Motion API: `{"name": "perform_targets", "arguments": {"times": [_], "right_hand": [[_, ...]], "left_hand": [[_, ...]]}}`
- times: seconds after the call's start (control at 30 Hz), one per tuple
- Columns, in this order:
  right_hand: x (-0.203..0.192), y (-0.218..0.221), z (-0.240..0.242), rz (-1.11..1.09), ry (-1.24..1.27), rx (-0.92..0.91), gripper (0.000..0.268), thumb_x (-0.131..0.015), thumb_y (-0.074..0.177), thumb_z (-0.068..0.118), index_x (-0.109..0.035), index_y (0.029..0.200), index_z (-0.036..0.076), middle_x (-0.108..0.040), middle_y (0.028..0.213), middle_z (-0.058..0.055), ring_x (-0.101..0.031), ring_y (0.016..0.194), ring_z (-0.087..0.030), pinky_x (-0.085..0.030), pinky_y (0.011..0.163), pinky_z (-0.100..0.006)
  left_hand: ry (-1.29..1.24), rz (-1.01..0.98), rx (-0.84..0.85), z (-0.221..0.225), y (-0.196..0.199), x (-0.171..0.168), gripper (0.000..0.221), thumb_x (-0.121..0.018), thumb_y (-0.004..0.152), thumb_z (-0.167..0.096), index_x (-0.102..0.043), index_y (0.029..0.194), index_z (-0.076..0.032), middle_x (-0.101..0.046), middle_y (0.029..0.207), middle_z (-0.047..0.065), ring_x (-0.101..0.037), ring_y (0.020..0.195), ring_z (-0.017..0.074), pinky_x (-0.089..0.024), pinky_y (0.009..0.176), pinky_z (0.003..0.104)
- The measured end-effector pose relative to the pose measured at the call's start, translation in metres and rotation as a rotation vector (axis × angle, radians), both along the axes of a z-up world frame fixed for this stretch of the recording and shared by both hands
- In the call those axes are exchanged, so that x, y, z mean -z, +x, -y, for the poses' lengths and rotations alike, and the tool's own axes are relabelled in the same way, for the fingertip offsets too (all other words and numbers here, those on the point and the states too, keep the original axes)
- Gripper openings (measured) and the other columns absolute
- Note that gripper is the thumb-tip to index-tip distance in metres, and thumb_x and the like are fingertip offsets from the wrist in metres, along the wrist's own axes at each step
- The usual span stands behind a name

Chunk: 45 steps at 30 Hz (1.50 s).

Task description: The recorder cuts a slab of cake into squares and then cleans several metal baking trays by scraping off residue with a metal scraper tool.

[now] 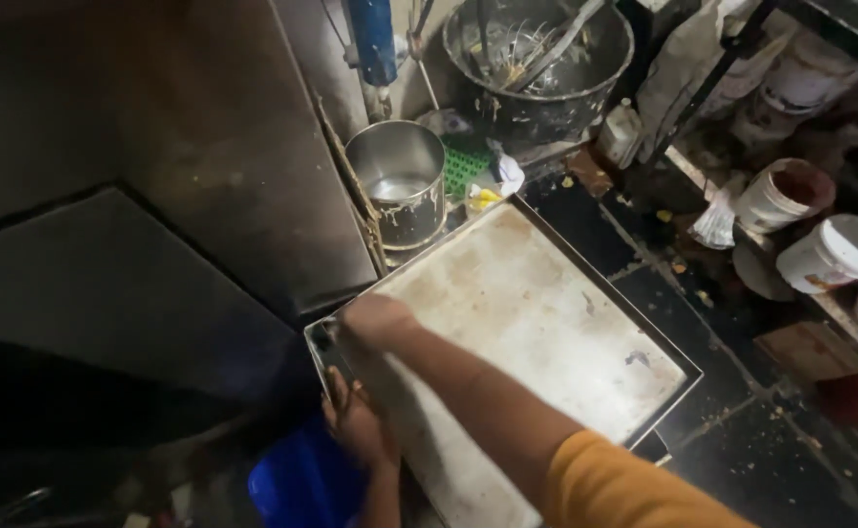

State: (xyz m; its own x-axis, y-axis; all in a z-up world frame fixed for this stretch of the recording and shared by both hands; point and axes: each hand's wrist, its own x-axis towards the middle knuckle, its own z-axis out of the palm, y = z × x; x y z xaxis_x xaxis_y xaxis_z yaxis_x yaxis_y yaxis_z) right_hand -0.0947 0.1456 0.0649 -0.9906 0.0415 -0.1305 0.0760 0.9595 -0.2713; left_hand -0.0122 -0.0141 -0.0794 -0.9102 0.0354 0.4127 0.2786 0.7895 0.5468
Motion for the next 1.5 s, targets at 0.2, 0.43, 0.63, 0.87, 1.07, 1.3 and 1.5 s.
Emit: {"name": "perform_targets", "arguments": {"times": [0.2, 0.43, 0.63, 0.87, 1.07, 1.3, 1.5], "right_hand": [[-0.007, -0.01, 0.028, -0.021, -0.08, 0.03, 0.02, -0.066, 0.088, 0.019, -0.077, 0.102, 0.01, -0.075, 0.104, -0.017, -0.073, 0.099, -0.036, -0.058, 0.085, -0.048], [-0.012, 0.055, 0.011, 0.043, -0.248, -0.044, 0.034, -0.073, 0.073, 0.022, -0.077, 0.104, 0.01, -0.075, 0.102, -0.019, -0.071, 0.099, -0.036, -0.055, 0.086, -0.047], [-0.032, 0.111, 0.019, 0.203, -0.211, -0.141, 0.03, -0.075, 0.074, 0.026, -0.077, 0.099, 0.009, -0.075, 0.098, -0.018, -0.072, 0.096, -0.036, -0.057, 0.083, -0.047], [-0.009, 0.161, 0.025, 0.339, -0.024, -0.424, 0.019, -0.073, 0.073, 0.024, -0.076, 0.084, 0.008, -0.075, 0.091, -0.016, -0.072, 0.09, -0.036, -0.058, 0.078, -0.049], [0.003, 0.194, 0.026, -0.07, -0.415, 0.159, 0.023, -0.066, 0.073, 0.014, -0.071, 0.093, 0.004, -0.072, 0.091, -0.024, -0.07, 0.091, -0.042, -0.056, 0.077, -0.051], [0.03, 0.215, 0.077, -0.067, -0.679, 0.39, 0.028, -0.063, 0.076, 0.015, -0.069, 0.098, -0.001, -0.07, 0.097, -0.031, -0.069, 0.096, -0.045, -0.055, 0.083, -0.051], [0.033, 0.247, 0.067, -0.032, -0.514, 0.511, 0.034, -0.068, 0.075, 0.015, -0.063, 0.104, -0.003, -0.069, 0.095, -0.031, -0.067, 0.094, -0.047, -0.055, 0.081, -0.053]], "left_hand": [[-0.112, 0.161, -0.048, 0.0, 0.007, -0.032, 0.047, -0.053, 0.097, -0.038, -0.069, 0.132, -0.011, -0.06, 0.132, 0.025, -0.056, 0.116, 0.0423, -0.042, 0.095, 0.057], [0.016, 0.141, -0.063, 0.009, -0.015, 0.004, 0.048, -0.047, 0.106, -0.045, -0.078, 0.113, -0.009, -0.062, 0.132, 0.021, -0.056, 0.127, 0.0407, -0.041, 0.103, 0.06], [-0.069, 0.429, 0.188, 0.031, -0.063, 0.018, 0.068, -0.038, 0.107, -0.054, -0.079, 0.101, 0.0, -0.069, 0.113, 0.03, -0.062, 0.11, 0.0479, -0.046, 0.101, 0.054], [-0.245, 0.701, 0.094, 0.013, -0.058, -0.064, 0.075, -0.032, 0.101, -0.061, -0.079, 0.093, -0.002, -0.072, 0.105, 0.024, -0.065, 0.107, 0.0467, -0.034, 0.104, 0.065], [-0.335, 0.805, 0.081, 0.005, -0.025, -0.049, 0.089, -0.018, 0.104, -0.066, -0.074, 0.113, 0.002, -0.061, 0.137, 0.02, -0.035, 0.141, 0.0439, -0.016, 0.111, 0.07], [-0.252, 0.691, -0.041, -0.007, 0.013, -0.069, 0.09, -0.019, 0.099, -0.068, -0.077, 0.109, 0.001, -0.063, 0.137, 0.016, -0.035, 0.142, 0.0369, -0.021, 0.112, 0.063], [-0.353, 0.679, -0.152, -0.011, 0.016, -0.097, 0.088, -0.02, 0.107, -0.062, -0.08, 0.101, 0.001, -0.075, 0.116, 0.017, -0.052, 0.125, 0.0323, -0.031, 0.105, 0.05]]}}
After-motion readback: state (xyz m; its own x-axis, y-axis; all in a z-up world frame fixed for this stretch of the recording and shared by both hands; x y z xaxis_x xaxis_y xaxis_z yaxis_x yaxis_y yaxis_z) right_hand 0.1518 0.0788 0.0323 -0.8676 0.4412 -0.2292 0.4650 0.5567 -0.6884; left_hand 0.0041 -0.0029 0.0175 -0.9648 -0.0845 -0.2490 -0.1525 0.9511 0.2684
